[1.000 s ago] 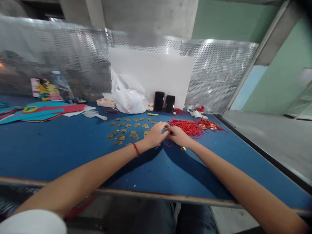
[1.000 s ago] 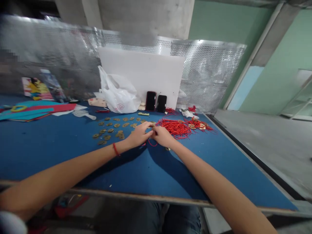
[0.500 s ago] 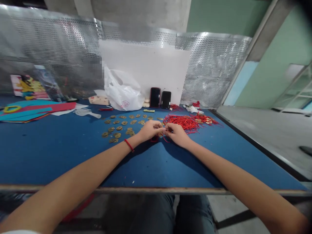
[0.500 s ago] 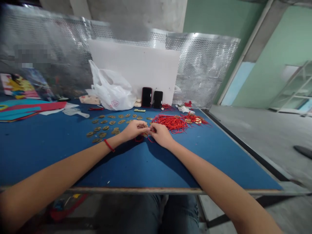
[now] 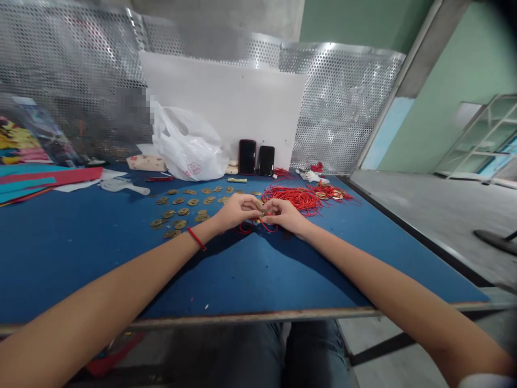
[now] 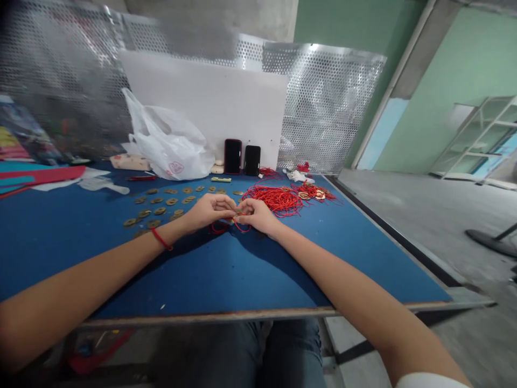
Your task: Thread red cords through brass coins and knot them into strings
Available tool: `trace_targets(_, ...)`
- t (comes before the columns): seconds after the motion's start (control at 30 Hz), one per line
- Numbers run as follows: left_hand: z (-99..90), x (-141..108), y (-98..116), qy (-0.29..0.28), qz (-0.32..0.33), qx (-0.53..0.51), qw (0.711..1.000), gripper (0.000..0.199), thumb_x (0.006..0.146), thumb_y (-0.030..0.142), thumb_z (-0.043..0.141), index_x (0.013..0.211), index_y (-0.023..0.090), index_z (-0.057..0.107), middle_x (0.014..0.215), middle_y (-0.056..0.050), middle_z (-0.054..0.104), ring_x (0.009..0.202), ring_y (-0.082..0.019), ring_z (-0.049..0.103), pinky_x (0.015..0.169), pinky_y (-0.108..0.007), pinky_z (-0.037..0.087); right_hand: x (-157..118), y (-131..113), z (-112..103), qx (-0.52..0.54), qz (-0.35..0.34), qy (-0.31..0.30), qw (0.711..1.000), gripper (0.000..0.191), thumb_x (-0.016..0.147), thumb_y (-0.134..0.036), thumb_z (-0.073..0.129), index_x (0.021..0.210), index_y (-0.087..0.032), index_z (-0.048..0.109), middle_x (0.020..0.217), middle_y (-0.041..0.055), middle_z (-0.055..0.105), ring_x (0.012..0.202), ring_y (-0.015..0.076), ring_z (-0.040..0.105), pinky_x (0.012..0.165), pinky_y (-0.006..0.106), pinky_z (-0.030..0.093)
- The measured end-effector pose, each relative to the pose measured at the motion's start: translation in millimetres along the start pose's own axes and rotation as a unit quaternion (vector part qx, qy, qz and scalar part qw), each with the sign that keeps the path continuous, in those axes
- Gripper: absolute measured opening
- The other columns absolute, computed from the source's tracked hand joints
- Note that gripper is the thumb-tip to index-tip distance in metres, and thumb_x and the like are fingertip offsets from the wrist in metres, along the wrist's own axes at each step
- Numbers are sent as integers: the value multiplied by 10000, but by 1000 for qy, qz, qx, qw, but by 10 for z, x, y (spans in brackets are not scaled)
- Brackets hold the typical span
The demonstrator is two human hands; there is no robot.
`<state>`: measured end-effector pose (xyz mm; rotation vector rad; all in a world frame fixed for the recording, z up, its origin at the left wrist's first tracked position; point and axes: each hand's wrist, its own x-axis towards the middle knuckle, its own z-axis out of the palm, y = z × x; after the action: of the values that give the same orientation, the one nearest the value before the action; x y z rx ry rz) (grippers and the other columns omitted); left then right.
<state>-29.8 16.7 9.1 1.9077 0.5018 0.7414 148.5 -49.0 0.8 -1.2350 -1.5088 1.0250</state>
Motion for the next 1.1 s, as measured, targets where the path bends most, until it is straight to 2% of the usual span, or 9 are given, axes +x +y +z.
trace_targets(0.13, 9, 4, -6, 8, 0, -5, 1000, 331, 686, 352, 792, 876, 104, 682, 773, -77, 736, 695, -175, 696, 719, -315, 578, -13, -37, -80, 64, 44, -25, 997, 337, 629, -188, 758, 923, -138, 602, 674, -52, 574, 583, 39, 509, 600, 187, 401)
trace_targets(0.27, 16, -7, -4, 27, 10, -23, 999, 352, 708, 319, 778, 966, 97, 689, 835, -87, 738, 747, -181, 702, 723, -308, 580, -16, -66, -119, 170, 87, -46, 981, 237, 746, -290, 690, 899, -142, 589, 742, -18, 596, 587, 44, 520, 599, 196, 444)
trace_targets(0.37, 20, -17, 10, 24, 18, -21, 999, 332, 721, 281, 765, 988, 96, 694, 851, -90, 742, 767, -187, 707, 731, -306, 581, -30, -94, -120, 194, 110, -59, 973, 183, 771, -260, 675, 877, -143, 583, 738, -8, 604, 586, 47, 527, 591, 193, 452)
trace_targets(0.53, 38, -29, 23, 26, 32, -21, 999, 239, 701, 246, 769, 887, 105, 718, 785, -70, 740, 724, -182, 705, 718, -294, 582, -79, -134, -150, 206, 98, -95, 969, 222, 743, -192, 704, 931, -157, 590, 761, -8, 624, 619, 56, 570, 608, 187, 474)
trace_targets(0.77, 32, -30, -17, 9, 54, -45, 998, 198, 685, 207, 777, 843, 108, 710, 734, -46, 722, 685, -146, 691, 692, -248, 566, -73, -102, -196, 239, 73, -156, 956, 346, 699, -255, 786, 968, -148, 597, 838, 4, 647, 665, 51, 611, 657, 170, 525)
trace_targets(1.1, 58, -70, 78, 3, 70, -35, 997, 189, 699, 227, 777, 827, 109, 703, 764, -50, 718, 710, -145, 687, 696, -242, 553, -47, -85, -236, 252, 86, -136, 954, 399, 640, -179, 801, 969, -157, 578, 839, 1, 663, 693, 55, 642, 674, 166, 542)
